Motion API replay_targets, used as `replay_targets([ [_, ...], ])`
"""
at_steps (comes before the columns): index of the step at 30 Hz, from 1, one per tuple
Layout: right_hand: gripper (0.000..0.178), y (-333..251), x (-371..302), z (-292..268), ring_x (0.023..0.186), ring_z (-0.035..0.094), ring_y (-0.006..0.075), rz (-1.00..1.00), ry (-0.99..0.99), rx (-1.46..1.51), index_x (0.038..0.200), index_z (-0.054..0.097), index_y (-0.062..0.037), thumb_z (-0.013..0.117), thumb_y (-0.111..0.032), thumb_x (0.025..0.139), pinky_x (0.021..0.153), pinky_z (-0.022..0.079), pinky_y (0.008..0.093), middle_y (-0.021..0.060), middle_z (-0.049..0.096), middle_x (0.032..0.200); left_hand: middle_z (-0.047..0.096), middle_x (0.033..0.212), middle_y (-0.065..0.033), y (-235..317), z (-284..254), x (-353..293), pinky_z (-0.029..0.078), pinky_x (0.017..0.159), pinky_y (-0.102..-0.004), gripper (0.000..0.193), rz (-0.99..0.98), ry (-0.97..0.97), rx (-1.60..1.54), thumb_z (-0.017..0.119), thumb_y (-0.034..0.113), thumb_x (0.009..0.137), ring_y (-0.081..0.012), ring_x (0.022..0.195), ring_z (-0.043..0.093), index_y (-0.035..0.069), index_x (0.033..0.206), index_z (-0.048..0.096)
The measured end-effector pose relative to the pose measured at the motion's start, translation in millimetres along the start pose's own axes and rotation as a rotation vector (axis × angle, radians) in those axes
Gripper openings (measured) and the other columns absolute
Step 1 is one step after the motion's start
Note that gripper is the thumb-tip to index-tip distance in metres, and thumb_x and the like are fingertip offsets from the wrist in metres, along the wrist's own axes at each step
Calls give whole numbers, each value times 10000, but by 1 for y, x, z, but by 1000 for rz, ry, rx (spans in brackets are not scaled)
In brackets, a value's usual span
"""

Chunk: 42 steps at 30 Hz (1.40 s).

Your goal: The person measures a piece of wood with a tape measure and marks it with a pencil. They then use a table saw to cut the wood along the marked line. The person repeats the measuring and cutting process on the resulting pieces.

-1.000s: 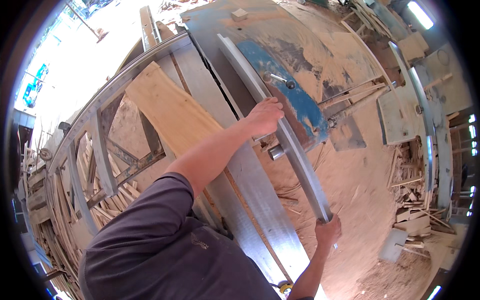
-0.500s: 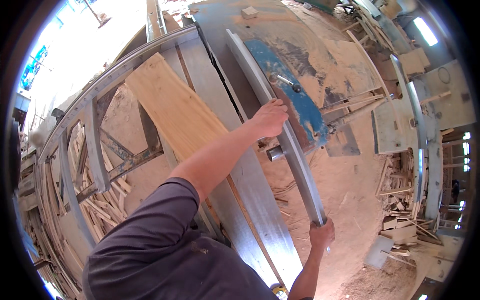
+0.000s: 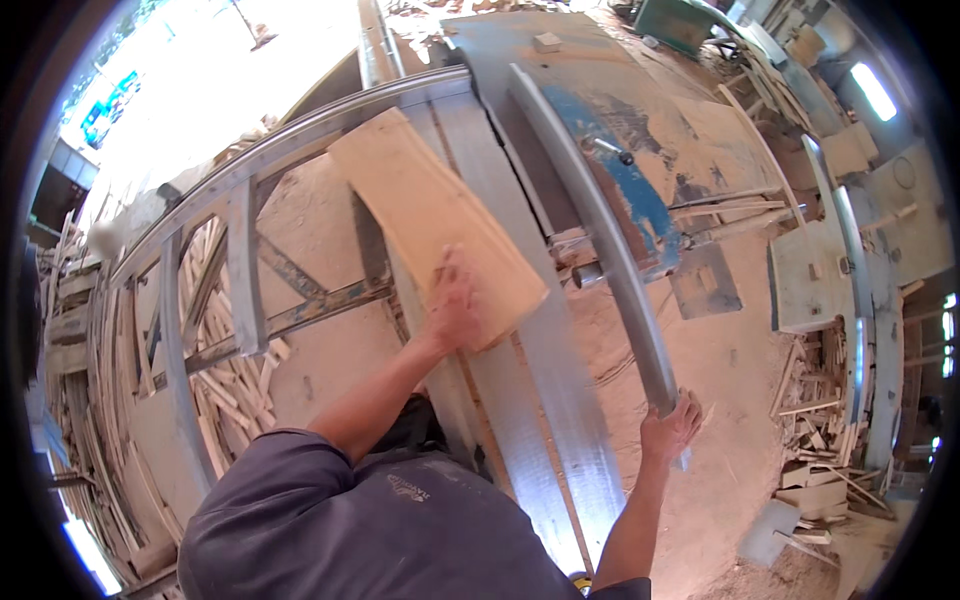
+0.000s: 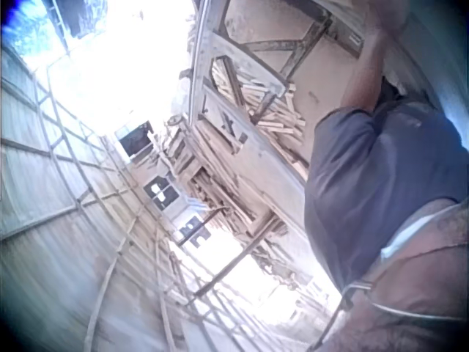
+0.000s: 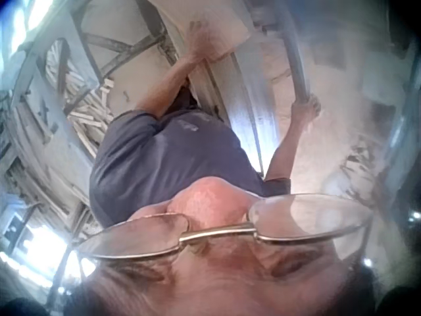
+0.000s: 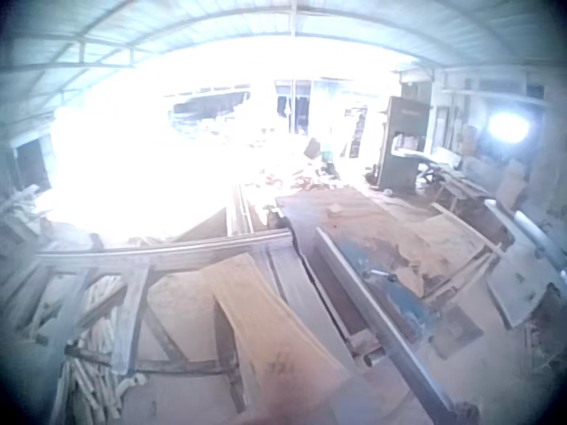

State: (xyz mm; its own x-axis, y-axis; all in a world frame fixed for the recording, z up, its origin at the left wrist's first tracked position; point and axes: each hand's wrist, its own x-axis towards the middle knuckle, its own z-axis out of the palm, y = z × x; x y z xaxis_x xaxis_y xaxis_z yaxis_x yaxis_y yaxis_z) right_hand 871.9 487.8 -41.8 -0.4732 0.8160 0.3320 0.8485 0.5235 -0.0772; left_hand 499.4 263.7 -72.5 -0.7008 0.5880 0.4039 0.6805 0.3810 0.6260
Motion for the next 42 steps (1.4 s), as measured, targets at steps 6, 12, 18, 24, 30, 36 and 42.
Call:
replay_targets([
  [6, 622, -134, -6, 21, 1323, 532, 389, 36, -188, 785, 1376, 558, 23, 750, -153, 811, 1134, 394, 444, 234, 599, 1370, 468, 1445, -283, -42, -47, -50, 383, 1139, -456, 698, -493, 258, -207, 631, 59, 849, -381, 1348, 477, -85, 1478, 363],
  [12, 661, -201, 42, 53, 1289, 581, 318, 159, -590, 1190, 1391, 533, 68, 747, -159, 807, 1068, 459, 400, 243, 611, 1365, 626, 1241, -190, -42, -55, -28, 558, 910, -387, 568, -1023, 154, -1160, 621, 21, 878, -268, 1070, 665, -83, 1400, 426],
  [18, 667, -238, 43, 71, 1179, 629, 277, 99, -475, 1077, 1375, 546, 83, 745, -115, 770, 1033, 481, 377, 206, 639, 1297, 664, 1138, -139, -42, -83, 3, 554, 886, -396, 379, -1159, 55, -1259, 615, 46, 887, -245, 1016, 673, -25, 1245, 516],
  [24, 590, -266, 51, 34, 1134, 621, 228, 265, -477, 1022, 1342, 562, 59, 727, 10, 778, 964, 503, 355, 158, 646, 1258, 656, 1196, -115, -53, -106, 37, 500, 986, -438, 477, -1174, -86, -1362, 652, 100, 883, -248, 1073, 651, 7, 1328, 509],
  [30, 488, -268, 12, -40, 1137, 600, 243, 200, -358, 1041, 1235, 567, 31, 756, 13, 786, 982, 488, 386, 174, 635, 1229, 634, 1310, -135, -41, -95, 16, 480, 1053, -466, 529, -1128, -118, -1634, 663, 247, 954, -291, 1183, 631, 18, 1402, 502],
  [36, 413, -291, -48, -138, 1110, 574, 308, -448, 30, 1003, 1161, 609, -16, 727, 53, 771, 948, 479, 418, 212, 588, 1263, 633, 1344, -154, -17, -109, -29, 473, 1087, -520, 607, -1111, -23, -1827, 542, 515, 1013, -342, 1237, 608, 38, 1387, 530],
  [42, 230, -327, -103, -181, 1111, 581, 315, -1164, -60, 996, 992, 675, -54, 690, -86, 765, 948, 460, 458, 117, 638, 1172, 638, 1248, -189, -84, -53, -118, 506, 1020, -509, 646, -357, -319, -2440, 461, 531, 1033, -361, 1134, 620, 41, 1453, 475],
])
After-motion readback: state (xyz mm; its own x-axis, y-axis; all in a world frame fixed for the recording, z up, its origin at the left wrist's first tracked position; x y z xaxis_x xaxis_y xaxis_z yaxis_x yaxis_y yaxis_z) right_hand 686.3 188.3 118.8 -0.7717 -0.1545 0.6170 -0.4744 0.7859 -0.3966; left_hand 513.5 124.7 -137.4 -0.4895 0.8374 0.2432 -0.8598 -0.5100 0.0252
